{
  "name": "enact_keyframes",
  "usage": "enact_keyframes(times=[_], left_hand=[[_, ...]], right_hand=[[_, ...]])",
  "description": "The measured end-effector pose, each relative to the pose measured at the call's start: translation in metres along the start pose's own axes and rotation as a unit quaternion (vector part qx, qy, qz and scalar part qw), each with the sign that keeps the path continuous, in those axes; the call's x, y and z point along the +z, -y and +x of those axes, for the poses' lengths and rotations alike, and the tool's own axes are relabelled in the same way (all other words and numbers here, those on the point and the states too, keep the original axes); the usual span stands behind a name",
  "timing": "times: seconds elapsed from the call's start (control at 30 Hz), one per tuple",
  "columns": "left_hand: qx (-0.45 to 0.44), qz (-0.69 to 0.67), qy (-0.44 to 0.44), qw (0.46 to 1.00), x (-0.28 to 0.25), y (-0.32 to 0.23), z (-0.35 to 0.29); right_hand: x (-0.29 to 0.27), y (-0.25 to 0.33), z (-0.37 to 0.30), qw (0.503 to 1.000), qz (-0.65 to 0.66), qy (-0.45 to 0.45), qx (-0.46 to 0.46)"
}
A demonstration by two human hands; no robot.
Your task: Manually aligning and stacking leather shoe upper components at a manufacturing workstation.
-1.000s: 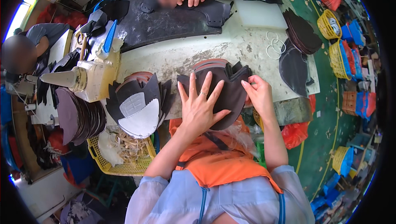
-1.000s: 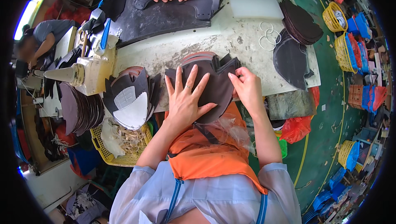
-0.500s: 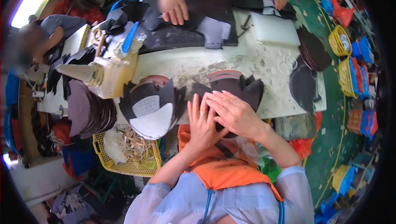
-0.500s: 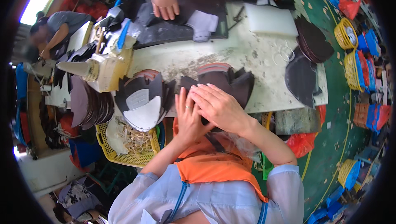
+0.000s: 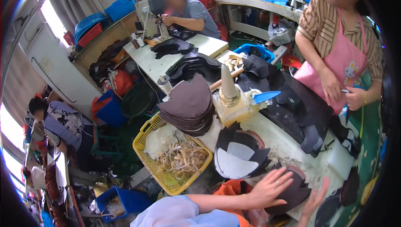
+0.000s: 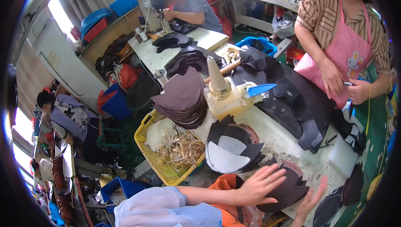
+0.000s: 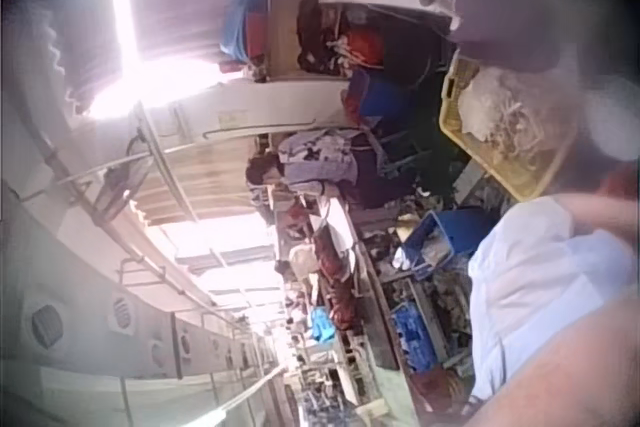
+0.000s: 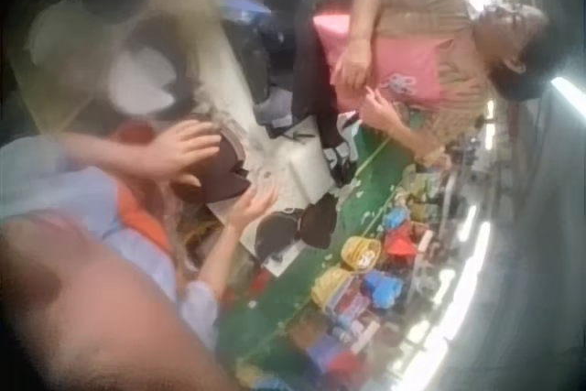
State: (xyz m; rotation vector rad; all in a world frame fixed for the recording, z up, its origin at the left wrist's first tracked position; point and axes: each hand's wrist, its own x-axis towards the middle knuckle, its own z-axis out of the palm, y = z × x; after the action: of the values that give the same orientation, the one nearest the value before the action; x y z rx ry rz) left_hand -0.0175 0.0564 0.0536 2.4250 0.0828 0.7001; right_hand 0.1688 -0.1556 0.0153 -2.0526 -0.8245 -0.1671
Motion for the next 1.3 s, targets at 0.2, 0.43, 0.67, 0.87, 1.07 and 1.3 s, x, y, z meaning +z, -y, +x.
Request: enact_keyframes(times=[0.2, 0.43, 0.67, 0.87, 1.07, 1.3], left_hand=[[0.041, -0.034, 0.157, 0.986, 0.037, 0.023, 0.024], [0.02, -0.018, 0.195, 0.98, 0.031, 0.023, 0.024], [0.042, -0.052, 0.085, 0.994, 0.045, 0.035, 0.012], [-0.076, -0.188, -0.132, 0.97, 0.048, 0.035, 0.015], [-0.367, -0.675, -0.014, 0.639, 0.05, 0.018, 0.041], [-0.317, -0.549, -0.074, 0.77, 0.051, 0.004, 0.045]], right_hand=[[-0.026, 0.023, -0.073, 0.713, 0.529, -0.022, 0.46], [-0.01, 0.023, -0.08, 0.65, 0.59, -0.012, 0.48], [0.013, -0.008, -0.113, 0.972, -0.021, 0.191, 0.134], [0.018, 0.096, -0.053, 0.776, 0.371, -0.053, 0.507], [0.02, 0.079, -0.059, 0.91, 0.319, -0.139, 0.226], [0.028, 0.088, -0.013, 0.874, 0.304, -0.319, 0.202]])
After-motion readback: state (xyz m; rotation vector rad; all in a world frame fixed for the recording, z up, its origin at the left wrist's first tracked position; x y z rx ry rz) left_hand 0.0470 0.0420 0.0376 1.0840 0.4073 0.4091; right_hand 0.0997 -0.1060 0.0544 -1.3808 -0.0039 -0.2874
